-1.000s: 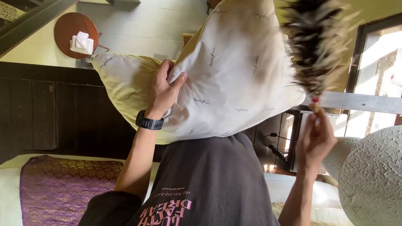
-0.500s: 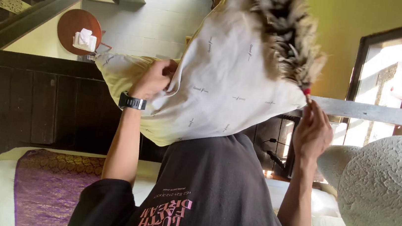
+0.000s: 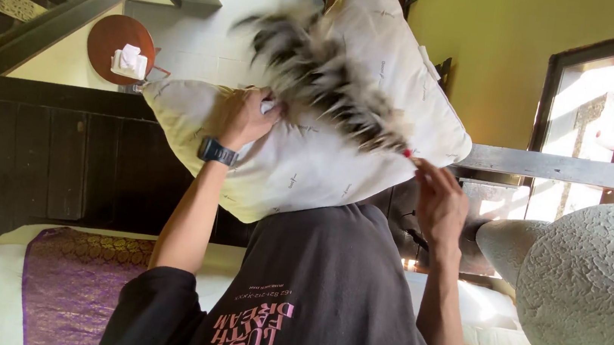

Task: Dusting a pillow using a feather duster in a hotel room.

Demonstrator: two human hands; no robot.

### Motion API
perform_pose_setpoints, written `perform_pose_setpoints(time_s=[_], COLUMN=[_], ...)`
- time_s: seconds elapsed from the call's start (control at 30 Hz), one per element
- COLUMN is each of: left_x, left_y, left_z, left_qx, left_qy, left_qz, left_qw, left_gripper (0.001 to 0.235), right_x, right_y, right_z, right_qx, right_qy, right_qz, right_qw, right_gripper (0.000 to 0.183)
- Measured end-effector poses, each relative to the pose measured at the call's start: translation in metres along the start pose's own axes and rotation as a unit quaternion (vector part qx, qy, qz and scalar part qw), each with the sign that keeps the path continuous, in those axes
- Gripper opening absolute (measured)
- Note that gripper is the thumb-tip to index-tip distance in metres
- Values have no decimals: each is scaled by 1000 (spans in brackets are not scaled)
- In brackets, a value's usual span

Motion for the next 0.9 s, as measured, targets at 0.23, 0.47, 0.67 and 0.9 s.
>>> perform_pose_setpoints(time_s=[0.23, 0.47, 0.67, 0.9], left_x=[-39, -91, -61, -57], left_y=[-19, -40, -38, -43], left_z=[-10, 57, 18, 0], left_qx=[-110, 47, 29, -22], left_qy=[-514, -617, -737, -770], left_qz=[118, 140, 98, 87], left_qw=[842, 773, 669, 632], left_gripper=[57, 24, 32, 21], right_x=[-76, -76, -68, -120], right_y=[-22, -13, 21, 26], right_z=[52, -41, -49, 9], right_qx=[71, -16, -40, -2], right_qy=[-11, 188, 19, -192], right_qz=[150, 58, -45, 149], right_qw=[986, 980, 998, 970], right_gripper=[17, 20, 20, 19])
Point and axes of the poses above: each hand's wrist, its own y-axis towards the middle knuckle, its own x-axis out of the palm, z = x × y, the point moved 10 cm from there along y, towards the middle knuckle, and after that the axes turned 5 degrees about -z, right-handed, at the moved point
